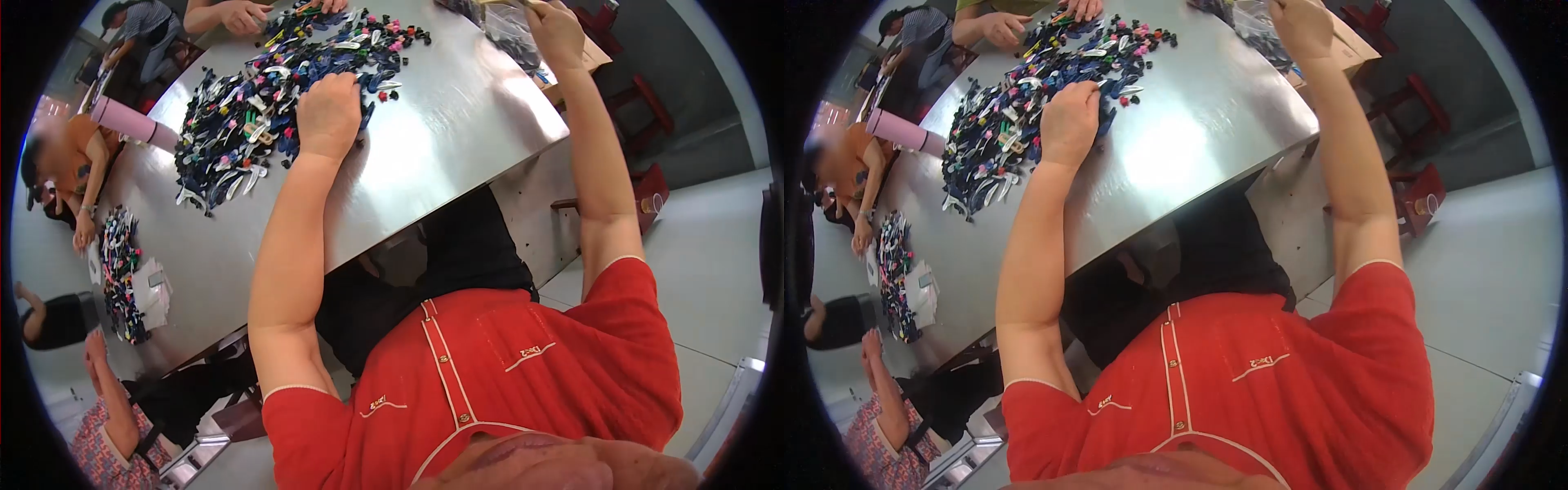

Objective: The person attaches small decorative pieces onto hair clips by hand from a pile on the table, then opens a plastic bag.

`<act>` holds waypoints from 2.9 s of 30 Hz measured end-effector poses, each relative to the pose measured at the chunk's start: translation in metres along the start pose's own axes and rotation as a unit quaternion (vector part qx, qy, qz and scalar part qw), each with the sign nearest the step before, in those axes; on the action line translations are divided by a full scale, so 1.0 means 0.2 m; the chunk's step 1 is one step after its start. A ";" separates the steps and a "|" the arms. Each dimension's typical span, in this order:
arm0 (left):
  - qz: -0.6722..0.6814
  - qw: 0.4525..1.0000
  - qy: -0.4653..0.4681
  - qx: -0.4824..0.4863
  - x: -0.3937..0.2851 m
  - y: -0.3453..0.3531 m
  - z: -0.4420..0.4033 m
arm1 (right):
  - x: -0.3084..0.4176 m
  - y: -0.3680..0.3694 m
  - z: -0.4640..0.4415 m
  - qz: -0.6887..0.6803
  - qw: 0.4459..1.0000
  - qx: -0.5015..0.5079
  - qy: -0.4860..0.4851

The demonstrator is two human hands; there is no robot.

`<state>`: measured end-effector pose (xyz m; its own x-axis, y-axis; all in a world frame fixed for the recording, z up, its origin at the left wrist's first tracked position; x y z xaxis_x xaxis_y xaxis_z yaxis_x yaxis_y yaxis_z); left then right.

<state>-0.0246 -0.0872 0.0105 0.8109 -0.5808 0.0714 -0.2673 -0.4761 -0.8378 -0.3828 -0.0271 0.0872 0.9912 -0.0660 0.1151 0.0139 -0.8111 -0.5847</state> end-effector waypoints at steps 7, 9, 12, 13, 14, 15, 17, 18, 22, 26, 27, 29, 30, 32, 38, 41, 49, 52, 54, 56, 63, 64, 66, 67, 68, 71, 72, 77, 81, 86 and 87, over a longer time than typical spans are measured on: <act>0.019 0.997 -0.034 0.071 -0.02 -0.19 0.05 | 0.38 0.25 0.11 -0.272 0.949 0.157 -0.014; 0.023 0.996 -0.016 0.082 0.00 -0.15 0.07 | 0.66 0.33 0.19 -0.364 0.895 0.246 -0.073; 0.021 0.995 -0.009 0.095 0.01 -0.10 0.06 | 0.91 0.45 0.30 -0.319 0.890 0.305 -0.117; 0.013 0.996 -0.007 0.085 0.02 -0.10 0.07 | 0.95 0.46 0.30 -0.321 0.891 0.298 -0.120; 0.006 0.997 -0.005 0.075 0.02 -0.10 0.07 | 0.96 0.47 0.31 -0.321 0.890 0.299 -0.122; 0.007 0.997 -0.008 0.075 0.03 -0.10 0.07 | 0.98 0.48 0.31 -0.316 0.893 0.294 -0.129; 0.031 0.997 -0.019 0.065 0.04 -0.11 0.07 | 1.00 0.48 0.31 -0.309 0.895 0.289 -0.140; 0.032 0.997 -0.022 0.063 0.03 -0.10 0.07 | 0.99 0.49 0.31 -0.327 0.887 0.301 -0.128; 0.060 0.998 -0.011 0.012 -0.03 -0.09 0.07 | 0.97 0.43 0.36 -0.354 0.881 0.295 -0.107; 0.040 0.997 0.057 -0.011 -0.12 -0.08 0.08 | 0.96 0.41 0.38 -0.368 0.872 0.309 -0.098; 0.041 0.998 0.054 0.000 -0.12 -0.07 0.08 | 0.95 0.41 0.38 -0.366 0.874 0.303 -0.102; 0.044 0.998 0.050 0.008 -0.11 -0.05 0.07 | 0.93 0.41 0.38 -0.362 0.877 0.296 -0.108; 0.047 0.998 0.045 0.004 -0.10 -0.05 0.07 | 0.91 0.42 0.38 -0.369 0.876 0.297 -0.091; 0.051 0.998 0.040 -0.002 -0.07 -0.05 0.07 | 0.89 0.42 0.38 -0.376 0.875 0.297 -0.075; 0.065 0.997 0.032 -0.017 -0.06 -0.07 0.07 | 0.80 0.39 0.38 -0.406 0.847 0.342 0.031; 0.086 0.996 0.027 -0.007 -0.07 -0.09 0.07 | 0.72 0.37 0.38 -0.458 0.809 0.354 0.099; 0.099 0.994 0.042 -0.011 -0.10 -0.14 0.07 | 0.34 0.22 0.29 -0.510 0.789 0.278 0.198; 0.091 0.994 0.047 -0.021 -0.11 -0.14 0.08 | 0.29 0.22 0.29 -0.518 0.780 0.280 0.213; 0.086 0.995 0.047 -0.023 -0.10 -0.15 0.08 | 0.17 0.17 0.25 -0.463 0.829 0.209 0.235; 0.081 0.995 0.049 -0.025 -0.10 -0.18 0.07 | 0.03 0.13 0.14 -0.446 0.860 0.142 0.204; -0.054 0.997 -0.050 0.032 0.06 -0.31 0.05 | -0.05 0.15 -0.03 -0.023 0.990 0.126 0.052; -0.051 0.996 -0.049 0.055 0.07 -0.32 0.06 | 0.04 0.12 -0.03 -0.045 0.994 0.100 0.030; 0.002 0.997 -0.039 0.074 0.08 -0.31 0.07 | 0.26 0.22 0.06 -0.227 0.956 0.185 0.019; -0.001 0.998 -0.014 0.066 0.05 -0.30 0.07 | 0.43 0.25 0.14 -0.285 0.927 0.243 -0.016; -0.002 0.999 0.015 0.039 0.01 -0.28 0.06 | 0.58 0.26 0.22 -0.339 0.891 0.298 -0.053; 0.021 0.996 0.079 0.044 -0.10 -0.17 0.02 | 0.74 0.31 0.35 -0.296 0.886 0.349 -0.071; 0.027 0.995 0.097 0.017 -0.14 -0.17 0.02 | 0.75 0.32 0.35 -0.296 0.886 0.349 -0.072; 0.027 0.990 0.134 0.015 -0.24 -0.11 -0.06 | 0.71 0.33 0.36 -0.321 0.889 0.324 -0.045; 0.038 0.988 0.111 0.097 -0.25 -0.01 -0.13 | 0.68 0.27 0.36 -0.305 0.883 0.356 -0.002; 0.031 0.991 0.106 0.076 -0.23 0.01 -0.12 | 0.26 0.13 0.13 -0.213 0.969 0.127 0.011; 0.033 0.991 0.107 0.067 -0.22 -0.01 -0.11 | 0.18 0.08 0.05 -0.178 0.980 0.092 0.019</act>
<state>-0.0706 -0.0745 0.0212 0.6617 -0.7408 0.1155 -0.2319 -0.3488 -0.9081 -0.3450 -0.0372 0.0749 0.9136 0.1770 0.3660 0.3846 -0.6683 -0.6368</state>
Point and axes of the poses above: each hand's wrist, its own z-axis away from the middle knuckle, its own y-axis out of the palm, x = y × z, the point moved 8 cm from there along -z, towards the middle knuckle, and after that the axes turned 11 degrees about -z, right-handed, at the moved point
